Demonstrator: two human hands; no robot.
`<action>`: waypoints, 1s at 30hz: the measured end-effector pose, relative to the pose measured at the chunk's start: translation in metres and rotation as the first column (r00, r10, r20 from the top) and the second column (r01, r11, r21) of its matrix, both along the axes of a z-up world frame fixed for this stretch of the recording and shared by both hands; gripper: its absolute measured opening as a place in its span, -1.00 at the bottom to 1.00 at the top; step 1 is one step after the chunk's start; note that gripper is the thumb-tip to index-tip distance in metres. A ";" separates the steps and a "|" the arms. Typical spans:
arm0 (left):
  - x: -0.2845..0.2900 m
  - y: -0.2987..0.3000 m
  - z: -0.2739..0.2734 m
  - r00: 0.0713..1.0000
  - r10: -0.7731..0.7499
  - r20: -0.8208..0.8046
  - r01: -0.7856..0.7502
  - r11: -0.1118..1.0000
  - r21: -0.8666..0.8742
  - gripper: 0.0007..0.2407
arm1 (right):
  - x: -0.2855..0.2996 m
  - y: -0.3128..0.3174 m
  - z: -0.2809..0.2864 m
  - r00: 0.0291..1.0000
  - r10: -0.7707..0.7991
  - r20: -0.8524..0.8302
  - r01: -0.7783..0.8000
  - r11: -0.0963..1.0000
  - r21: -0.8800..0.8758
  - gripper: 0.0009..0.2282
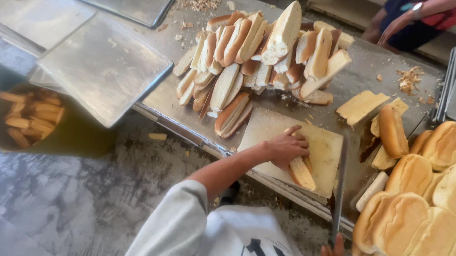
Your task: The person slices a tray of connected bread rolls into individual pieces using a long knife on a metal countertop. They then proceed to slice the individual rolls lengthwise on a cutting board, separating the halves and stacking them.
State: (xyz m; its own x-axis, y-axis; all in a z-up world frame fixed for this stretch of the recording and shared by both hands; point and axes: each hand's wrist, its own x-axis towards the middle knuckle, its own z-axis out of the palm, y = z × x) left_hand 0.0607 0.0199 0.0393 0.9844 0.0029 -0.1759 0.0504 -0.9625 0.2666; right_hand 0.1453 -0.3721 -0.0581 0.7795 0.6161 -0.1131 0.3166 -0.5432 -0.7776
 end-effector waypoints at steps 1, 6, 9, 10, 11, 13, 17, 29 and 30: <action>-0.001 0.002 0.009 0.996 0.063 0.065 -0.060 0.997 -0.043 -0.44 | 0.006 0.005 0.003 0.999 -0.041 -0.024 0.042 0.998 0.043 -0.26; -0.060 0.063 0.060 0.686 0.474 0.552 -0.384 0.880 -0.279 -0.42 | 0.015 0.032 0.025 0.966 -0.161 -0.200 0.207 0.949 0.236 -0.23; -0.080 0.134 0.086 0.397 0.678 0.619 -0.702 0.659 -0.271 -0.36 | 0.009 0.044 0.038 0.942 -0.176 -0.284 0.262 0.917 0.300 -0.21; -0.078 0.162 0.092 0.349 0.725 0.594 -0.784 0.573 -0.239 -0.35 | 0.007 0.047 0.042 0.935 -0.173 -0.309 0.272 0.910 0.313 -0.20; -0.072 0.185 0.095 0.399 0.733 0.550 -0.813 0.561 -0.158 -0.31 | 0.002 0.048 0.047 0.929 -0.163 -0.333 0.275 0.905 0.324 -0.19; -0.060 0.217 0.094 0.484 0.747 0.455 -0.842 0.539 0.010 -0.24 | -0.009 0.055 0.055 0.921 -0.101 -0.376 0.249 0.895 0.370 -0.18; -0.051 0.217 0.078 0.536 0.669 0.515 -0.775 0.632 -0.014 -0.34 | -0.031 0.076 0.065 0.910 -0.099 -0.403 0.268 0.882 0.389 -0.23; 0.134 -0.012 0.017 0.891 0.418 0.177 -0.133 0.614 -0.778 -0.49 | -0.075 0.028 0.110 0.918 -0.271 -0.291 0.387 0.778 0.495 -0.36; 0.164 -0.017 0.002 0.872 0.452 0.189 -0.090 0.527 -0.845 -0.49 | -0.069 0.020 0.112 0.921 -0.253 -0.297 0.380 0.753 0.537 -0.37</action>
